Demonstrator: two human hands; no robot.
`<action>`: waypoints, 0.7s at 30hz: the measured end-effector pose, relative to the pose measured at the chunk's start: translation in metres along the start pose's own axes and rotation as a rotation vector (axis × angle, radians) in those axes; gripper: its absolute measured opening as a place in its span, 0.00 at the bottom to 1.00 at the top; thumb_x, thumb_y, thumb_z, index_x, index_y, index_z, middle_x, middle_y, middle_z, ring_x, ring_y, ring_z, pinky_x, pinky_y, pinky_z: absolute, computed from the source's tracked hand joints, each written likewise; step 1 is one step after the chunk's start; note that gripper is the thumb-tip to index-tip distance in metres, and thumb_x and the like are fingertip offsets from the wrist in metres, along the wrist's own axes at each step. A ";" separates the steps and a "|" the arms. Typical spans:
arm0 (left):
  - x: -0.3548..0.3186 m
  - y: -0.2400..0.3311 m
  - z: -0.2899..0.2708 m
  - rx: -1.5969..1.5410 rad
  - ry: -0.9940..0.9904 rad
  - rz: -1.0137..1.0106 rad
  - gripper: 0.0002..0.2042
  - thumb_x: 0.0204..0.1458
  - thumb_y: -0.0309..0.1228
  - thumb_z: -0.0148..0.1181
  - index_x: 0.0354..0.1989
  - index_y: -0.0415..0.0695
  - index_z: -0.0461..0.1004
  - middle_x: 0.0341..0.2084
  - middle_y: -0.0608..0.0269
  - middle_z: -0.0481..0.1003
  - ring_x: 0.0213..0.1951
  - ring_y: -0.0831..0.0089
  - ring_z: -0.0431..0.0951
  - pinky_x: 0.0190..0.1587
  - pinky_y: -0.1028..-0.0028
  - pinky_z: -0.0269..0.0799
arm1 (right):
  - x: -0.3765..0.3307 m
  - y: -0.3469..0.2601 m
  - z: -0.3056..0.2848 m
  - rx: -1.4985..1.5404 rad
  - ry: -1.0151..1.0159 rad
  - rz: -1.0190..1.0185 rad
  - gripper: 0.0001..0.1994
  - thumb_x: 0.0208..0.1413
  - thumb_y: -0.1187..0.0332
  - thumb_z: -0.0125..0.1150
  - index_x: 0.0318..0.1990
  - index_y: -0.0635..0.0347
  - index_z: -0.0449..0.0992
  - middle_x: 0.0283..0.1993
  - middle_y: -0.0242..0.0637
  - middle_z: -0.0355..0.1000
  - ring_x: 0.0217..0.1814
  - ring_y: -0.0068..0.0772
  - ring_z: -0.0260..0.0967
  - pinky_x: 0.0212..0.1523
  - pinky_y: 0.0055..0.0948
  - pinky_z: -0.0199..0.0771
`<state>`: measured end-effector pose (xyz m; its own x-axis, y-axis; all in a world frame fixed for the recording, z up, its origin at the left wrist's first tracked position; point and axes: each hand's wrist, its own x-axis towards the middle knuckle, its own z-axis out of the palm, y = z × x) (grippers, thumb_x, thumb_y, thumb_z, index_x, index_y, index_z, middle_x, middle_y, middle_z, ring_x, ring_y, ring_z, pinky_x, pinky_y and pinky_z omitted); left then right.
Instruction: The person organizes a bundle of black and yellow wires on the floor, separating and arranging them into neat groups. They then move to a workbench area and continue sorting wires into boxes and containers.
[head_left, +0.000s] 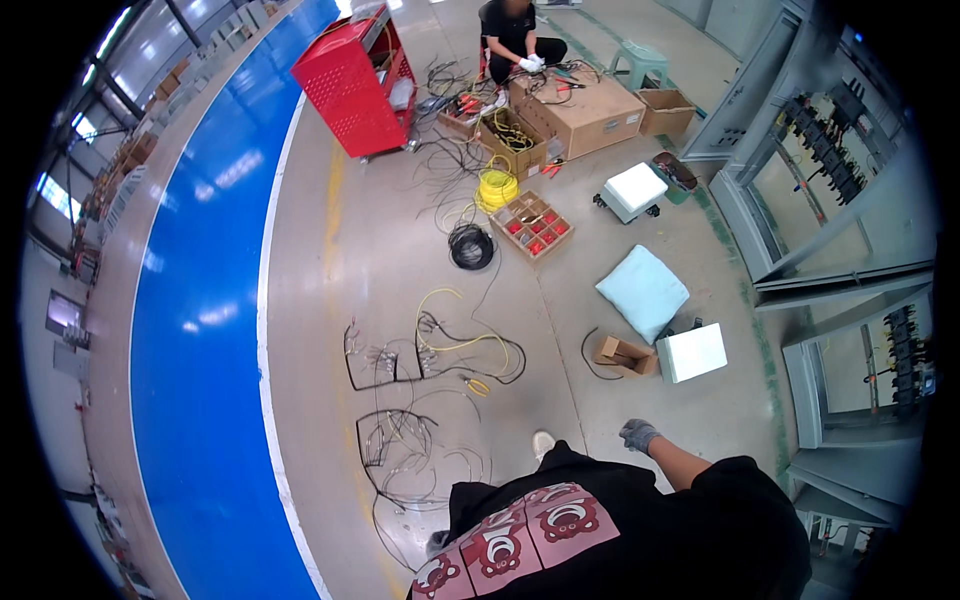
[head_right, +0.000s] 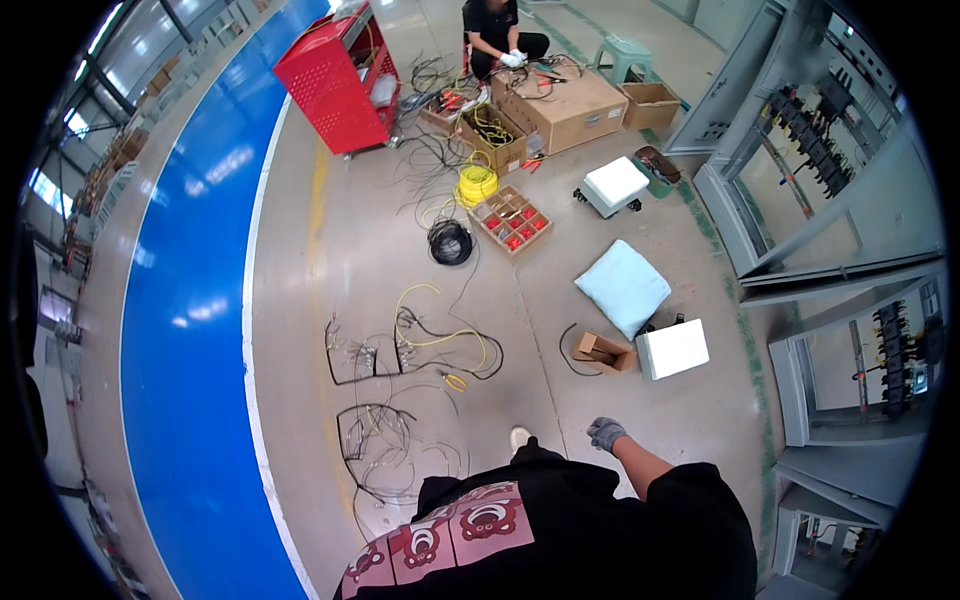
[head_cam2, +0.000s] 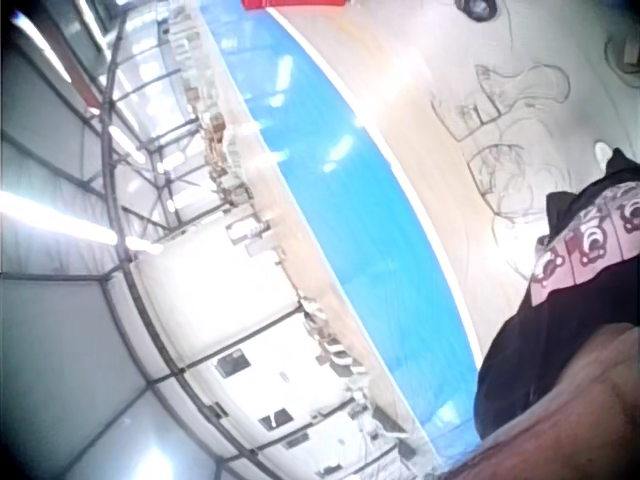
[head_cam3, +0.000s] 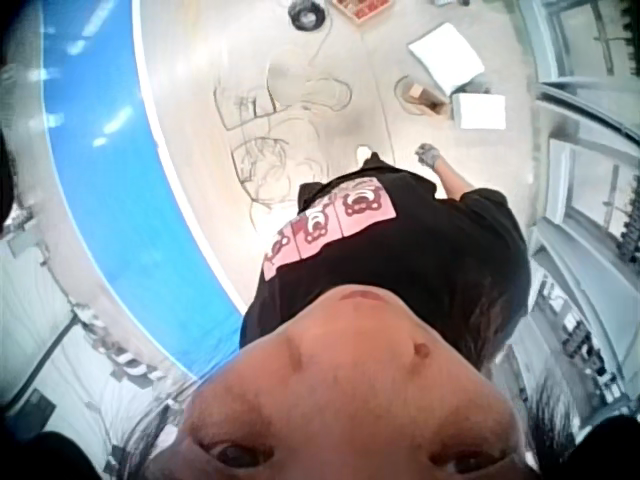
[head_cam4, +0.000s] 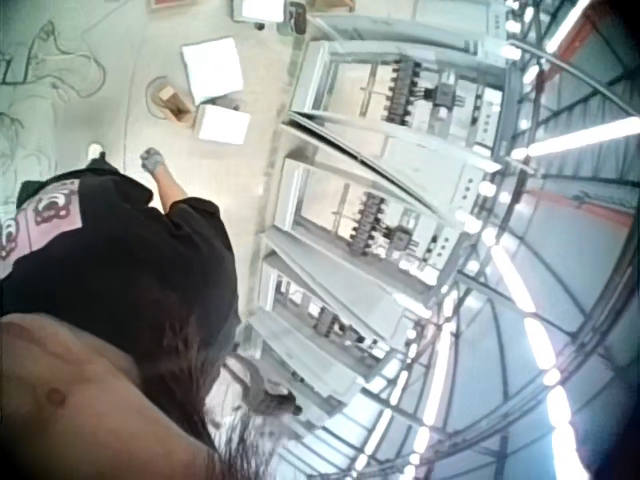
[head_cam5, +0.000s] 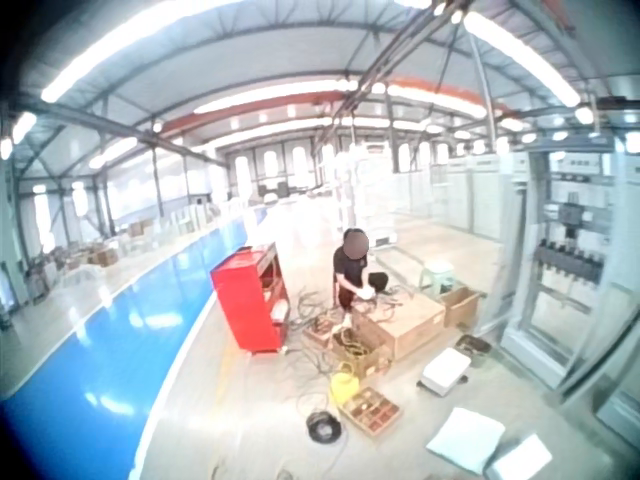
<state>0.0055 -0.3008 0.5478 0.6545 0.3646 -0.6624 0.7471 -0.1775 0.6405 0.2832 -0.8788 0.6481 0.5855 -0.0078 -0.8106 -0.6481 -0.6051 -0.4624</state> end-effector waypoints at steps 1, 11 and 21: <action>0.020 0.017 -0.009 -0.044 0.015 0.079 0.10 0.50 0.30 0.59 0.38 0.38 0.74 0.30 0.58 0.77 0.32 0.74 0.75 0.37 0.74 0.71 | -0.001 0.009 -0.008 0.091 0.018 0.052 0.10 0.53 0.65 0.54 0.37 0.62 0.72 0.23 0.40 0.72 0.20 0.32 0.70 0.22 0.31 0.70; -0.124 0.672 0.043 -0.240 -0.151 1.270 0.13 0.47 0.24 0.53 0.43 0.37 0.71 0.38 0.56 0.74 0.44 0.65 0.72 0.49 0.68 0.66 | -0.027 0.034 0.000 0.234 -0.035 0.208 0.13 0.50 0.68 0.55 0.42 0.65 0.73 0.39 0.42 0.72 0.32 0.33 0.75 0.28 0.28 0.76; -0.133 0.807 0.003 -0.666 -0.520 1.976 0.09 0.51 0.32 0.50 0.36 0.40 0.72 0.28 0.62 0.72 0.30 0.72 0.71 0.38 0.70 0.66 | -0.061 -0.064 -0.020 0.297 0.167 0.199 0.12 0.54 0.62 0.53 0.39 0.62 0.73 0.28 0.41 0.74 0.28 0.33 0.71 0.34 0.30 0.71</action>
<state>0.5217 -0.4950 1.1513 0.3739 -0.0850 0.9235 -0.8386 0.3944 0.3758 0.2987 -0.8559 0.7337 0.4896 -0.2457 -0.8366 -0.8552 -0.3223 -0.4059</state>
